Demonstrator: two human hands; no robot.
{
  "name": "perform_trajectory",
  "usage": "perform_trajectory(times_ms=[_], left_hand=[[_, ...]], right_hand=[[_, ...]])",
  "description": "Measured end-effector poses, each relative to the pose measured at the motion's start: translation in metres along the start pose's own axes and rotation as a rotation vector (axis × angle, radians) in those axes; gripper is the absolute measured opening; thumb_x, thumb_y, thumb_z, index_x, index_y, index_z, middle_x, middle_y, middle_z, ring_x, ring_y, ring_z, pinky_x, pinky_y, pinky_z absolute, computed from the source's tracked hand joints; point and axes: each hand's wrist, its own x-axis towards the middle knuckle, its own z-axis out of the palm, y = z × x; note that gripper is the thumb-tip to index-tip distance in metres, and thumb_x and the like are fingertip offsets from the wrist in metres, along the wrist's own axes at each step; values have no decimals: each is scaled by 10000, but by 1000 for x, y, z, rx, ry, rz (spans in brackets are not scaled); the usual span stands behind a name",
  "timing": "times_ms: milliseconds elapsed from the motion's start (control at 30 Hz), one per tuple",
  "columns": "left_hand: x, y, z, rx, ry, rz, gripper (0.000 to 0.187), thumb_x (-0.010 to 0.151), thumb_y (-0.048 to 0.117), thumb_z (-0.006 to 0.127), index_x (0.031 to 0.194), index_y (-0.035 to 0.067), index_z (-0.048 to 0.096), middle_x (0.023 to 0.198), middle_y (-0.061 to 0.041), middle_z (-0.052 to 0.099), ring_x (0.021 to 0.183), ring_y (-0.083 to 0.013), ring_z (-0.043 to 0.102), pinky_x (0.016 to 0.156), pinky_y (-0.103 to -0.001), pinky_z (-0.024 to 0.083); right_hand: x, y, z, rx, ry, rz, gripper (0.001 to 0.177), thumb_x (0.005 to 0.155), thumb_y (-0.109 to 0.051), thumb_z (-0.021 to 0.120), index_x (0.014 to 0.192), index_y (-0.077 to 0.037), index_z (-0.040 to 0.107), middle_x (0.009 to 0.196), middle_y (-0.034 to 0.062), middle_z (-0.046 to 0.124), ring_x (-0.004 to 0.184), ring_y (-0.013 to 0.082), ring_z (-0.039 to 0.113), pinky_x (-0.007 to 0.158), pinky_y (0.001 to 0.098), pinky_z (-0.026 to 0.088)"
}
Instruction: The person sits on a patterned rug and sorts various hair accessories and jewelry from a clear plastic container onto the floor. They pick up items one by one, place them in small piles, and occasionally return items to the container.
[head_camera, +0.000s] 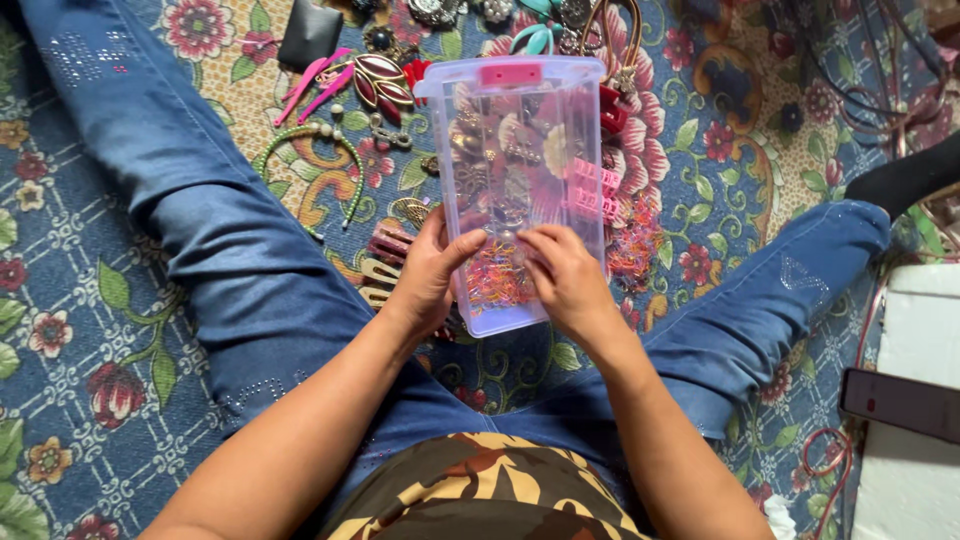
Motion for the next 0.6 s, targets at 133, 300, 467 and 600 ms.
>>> perform_trajectory(times_ms=[133, 300, 467, 600], left_hand=[[-3, 5, 3, -3, -28, 1, 676, 870, 214, 817, 1420, 23, 475, 1297, -103, 627, 1235, -210, 601, 1109, -378, 466], [-4, 14, 6, 19, -30, -23, 725, 846, 250, 823, 1442, 42, 467, 1284, -92, 622, 1198, -194, 603, 1066, -373, 486], [-5, 13, 9, -3, -94, 7, 738, 865, 262, 826, 1454, 20, 453, 1280, -95, 620, 1206, -192, 601, 1063, -365, 494], [-7, 15, 10, 24, -58, -20, 746, 850, 254, 825, 1457, 32, 453, 1247, -93, 633, 1156, -195, 608, 1017, -356, 505]], right_hand=[[15, -10, 20, -184, 106, -195, 399, 881, -17, 703, 1275, -18, 639, 1166, 179, 620, 1088, 372, 605, 931, 426, 512], [10, -16, 14, -132, -148, -195, 341, 816, 41, 665, 1128, -92, 711, 1108, 112, 658, 1080, 328, 634, 940, 406, 531], [13, -20, 9, -107, -109, -312, 341, 794, 49, 655, 1118, -59, 673, 1165, 128, 645, 1102, 363, 600, 954, 437, 511], [16, -21, 18, -90, -259, -409, 270, 815, 33, 680, 1064, -72, 681, 1133, 123, 644, 1076, 362, 586, 922, 444, 503]])
